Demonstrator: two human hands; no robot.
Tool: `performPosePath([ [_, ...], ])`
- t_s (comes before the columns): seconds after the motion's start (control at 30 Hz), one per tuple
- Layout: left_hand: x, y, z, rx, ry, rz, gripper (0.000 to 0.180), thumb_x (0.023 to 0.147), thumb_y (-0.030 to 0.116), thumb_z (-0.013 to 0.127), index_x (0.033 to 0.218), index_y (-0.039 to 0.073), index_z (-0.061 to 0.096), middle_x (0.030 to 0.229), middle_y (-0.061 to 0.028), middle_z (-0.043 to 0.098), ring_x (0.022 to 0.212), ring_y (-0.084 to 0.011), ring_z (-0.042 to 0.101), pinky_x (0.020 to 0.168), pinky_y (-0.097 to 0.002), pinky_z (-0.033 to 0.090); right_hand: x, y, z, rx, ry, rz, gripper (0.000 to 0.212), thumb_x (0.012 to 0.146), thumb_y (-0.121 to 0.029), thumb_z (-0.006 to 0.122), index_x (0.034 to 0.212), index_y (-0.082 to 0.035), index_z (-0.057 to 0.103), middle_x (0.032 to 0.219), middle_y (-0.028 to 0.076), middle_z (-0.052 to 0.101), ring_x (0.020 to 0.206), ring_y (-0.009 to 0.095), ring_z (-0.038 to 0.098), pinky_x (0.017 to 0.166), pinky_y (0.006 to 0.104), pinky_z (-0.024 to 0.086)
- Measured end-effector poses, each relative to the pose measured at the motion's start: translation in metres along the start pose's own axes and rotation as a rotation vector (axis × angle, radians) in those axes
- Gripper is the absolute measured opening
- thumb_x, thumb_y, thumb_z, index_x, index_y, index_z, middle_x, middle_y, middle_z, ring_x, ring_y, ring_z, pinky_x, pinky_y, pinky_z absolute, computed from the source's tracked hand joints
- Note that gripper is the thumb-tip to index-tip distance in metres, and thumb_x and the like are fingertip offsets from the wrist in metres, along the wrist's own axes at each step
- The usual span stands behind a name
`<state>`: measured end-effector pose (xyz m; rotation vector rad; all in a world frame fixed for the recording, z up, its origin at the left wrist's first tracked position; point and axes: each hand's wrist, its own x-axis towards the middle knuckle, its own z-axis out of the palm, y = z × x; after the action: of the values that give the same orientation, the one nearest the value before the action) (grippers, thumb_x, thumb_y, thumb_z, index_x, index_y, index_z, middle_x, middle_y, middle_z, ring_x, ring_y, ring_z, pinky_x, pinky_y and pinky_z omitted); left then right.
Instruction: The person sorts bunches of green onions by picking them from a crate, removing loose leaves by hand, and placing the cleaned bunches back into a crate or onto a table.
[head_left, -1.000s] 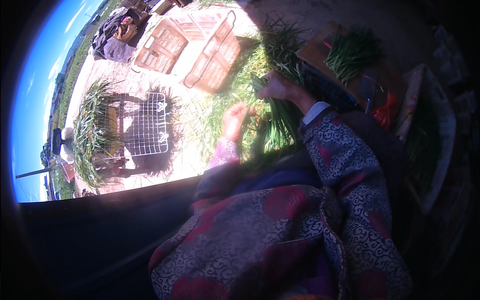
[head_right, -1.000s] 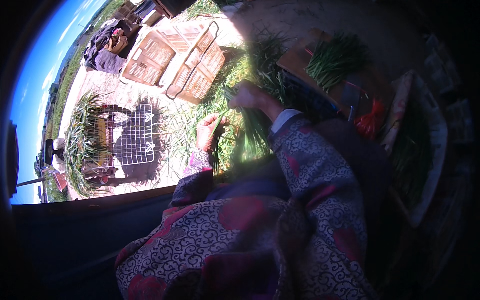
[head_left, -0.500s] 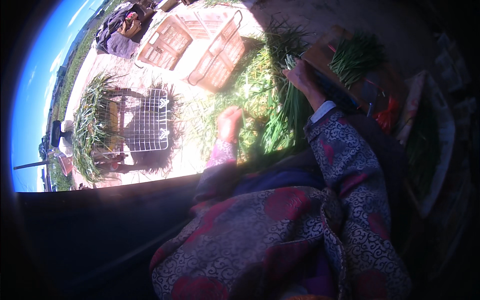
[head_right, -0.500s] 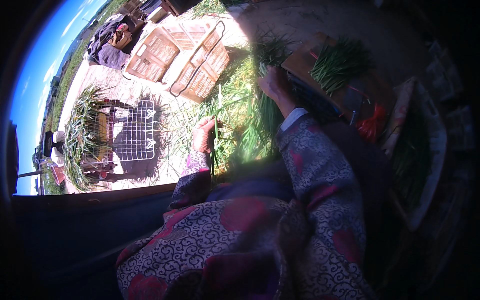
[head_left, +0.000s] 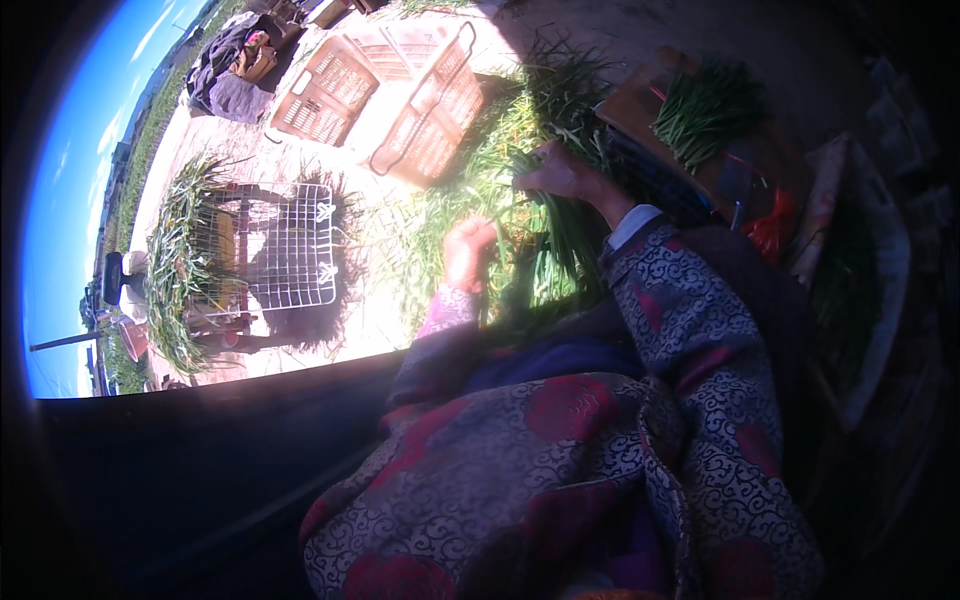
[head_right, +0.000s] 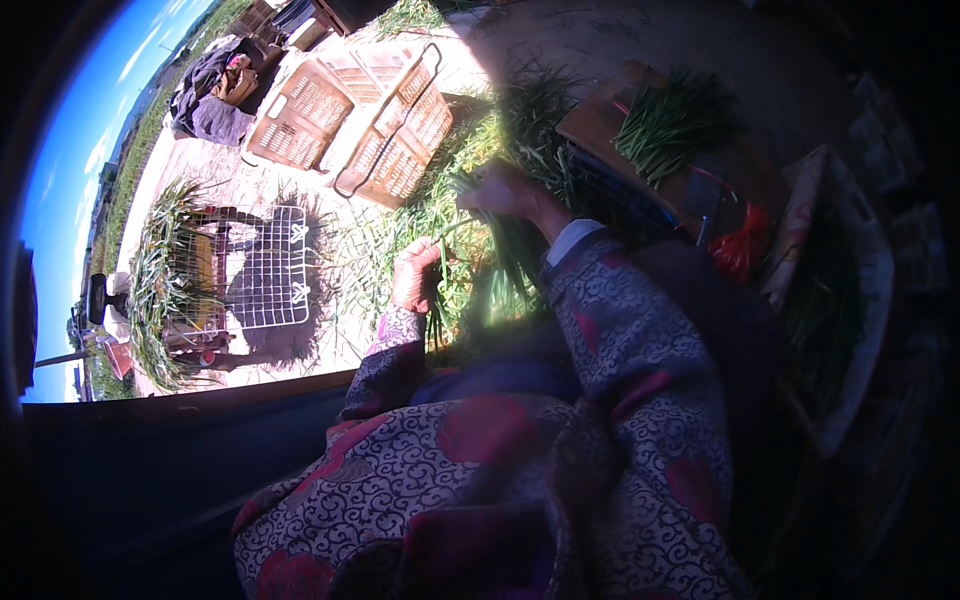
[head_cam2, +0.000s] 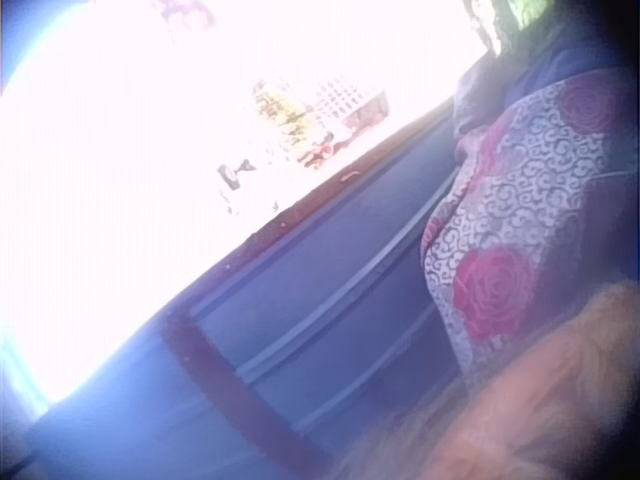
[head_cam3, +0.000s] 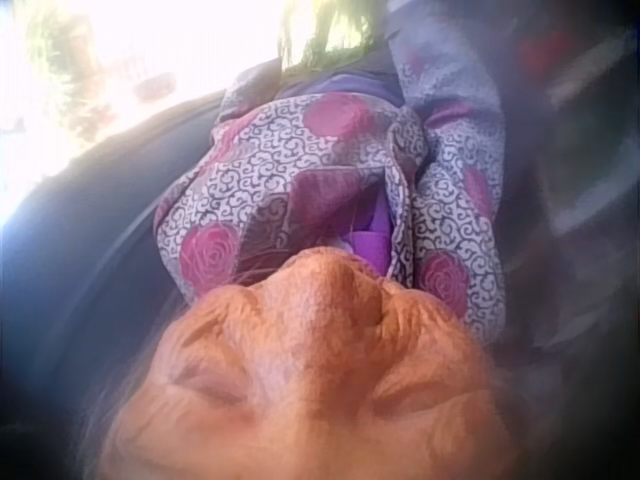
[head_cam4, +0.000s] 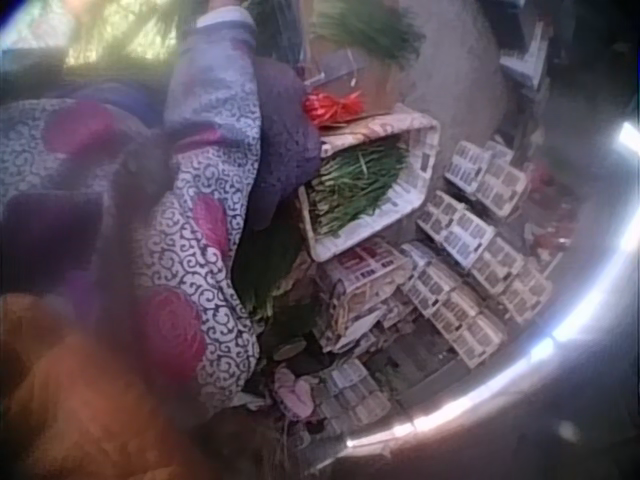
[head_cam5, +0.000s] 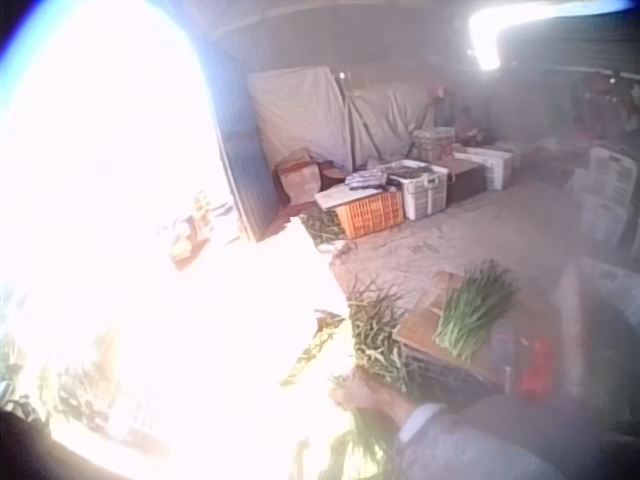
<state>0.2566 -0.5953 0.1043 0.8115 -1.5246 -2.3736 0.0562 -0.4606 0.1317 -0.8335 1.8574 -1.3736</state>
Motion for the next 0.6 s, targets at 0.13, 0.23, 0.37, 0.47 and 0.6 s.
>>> performPosePath([
  [0.13,-0.002,0.004,-0.003,-0.05,-0.167,-0.058,0.009,0.094,0.01,0.061,0.098,0.002,0.065,0.083,-0.0073,0.067,0.073,-0.0158,0.062,0.061,-0.0281,0.048,-0.013,-0.015,-0.007,-0.004,-0.003,-0.027,0.02,0.077,-0.019,0.076,0.079,0.001,0.071,0.068,0.009,0.069,0.06,0.015,0.064,0.056,0.0319,0.05],
  [0.23,0.006,-0.008,-0.022,-0.193,-0.283,-0.09,0.015,0.096,0.013,0.06,0.102,0.0,0.064,0.086,-0.0103,0.067,0.077,-0.0204,0.063,0.063,-0.0334,0.049,-0.019,-0.023,-0.005,0.052,-0.053,-0.066,0.02,0.077,-0.019,0.076,0.08,0.001,0.072,0.068,0.009,0.068,0.06,0.015,0.063,0.057,0.0309,0.049],
  [0.37,-0.001,-0.003,-0.02,-0.314,-0.318,-0.064,0.012,0.096,0.014,0.061,0.1,0.003,0.064,0.084,-0.0073,0.066,0.08,-0.0205,0.063,0.063,-0.0358,0.047,-0.019,-0.021,-0.005,0.095,-0.081,-0.106,0.02,0.076,-0.02,0.075,0.08,-0.001,0.072,0.069,0.008,0.068,0.061,0.014,0.062,0.058,0.0304,0.049],
  [0.47,-0.001,0.002,-0.026,-0.239,-0.275,-0.045,0.004,0.094,0.009,0.063,0.095,0.005,0.063,0.084,-0.0052,0.065,0.082,-0.0198,0.063,0.064,-0.0354,0.047,-0.004,0.005,-0.018,0.11,0.078,-0.065,0.023,0.076,-0.022,0.075,0.083,0.0,0.072,0.07,0.008,0.068,0.064,0.014,0.063,0.059,0.0309,0.049],
  [0.6,-0.004,0.015,-0.002,-0.212,-0.206,-0.028,0.006,0.093,0.008,0.063,0.097,0.003,0.062,0.083,-0.0069,0.065,0.077,-0.0171,0.063,0.061,-0.0309,0.047,0.011,0.056,-0.049,-0.344,0.578,-0.049,0.035,0.075,-0.019,0.073,0.102,0.003,0.068,0.082,0.015,0.07,0.08,0.029,0.069,0.077,0.0387,0.054],
])
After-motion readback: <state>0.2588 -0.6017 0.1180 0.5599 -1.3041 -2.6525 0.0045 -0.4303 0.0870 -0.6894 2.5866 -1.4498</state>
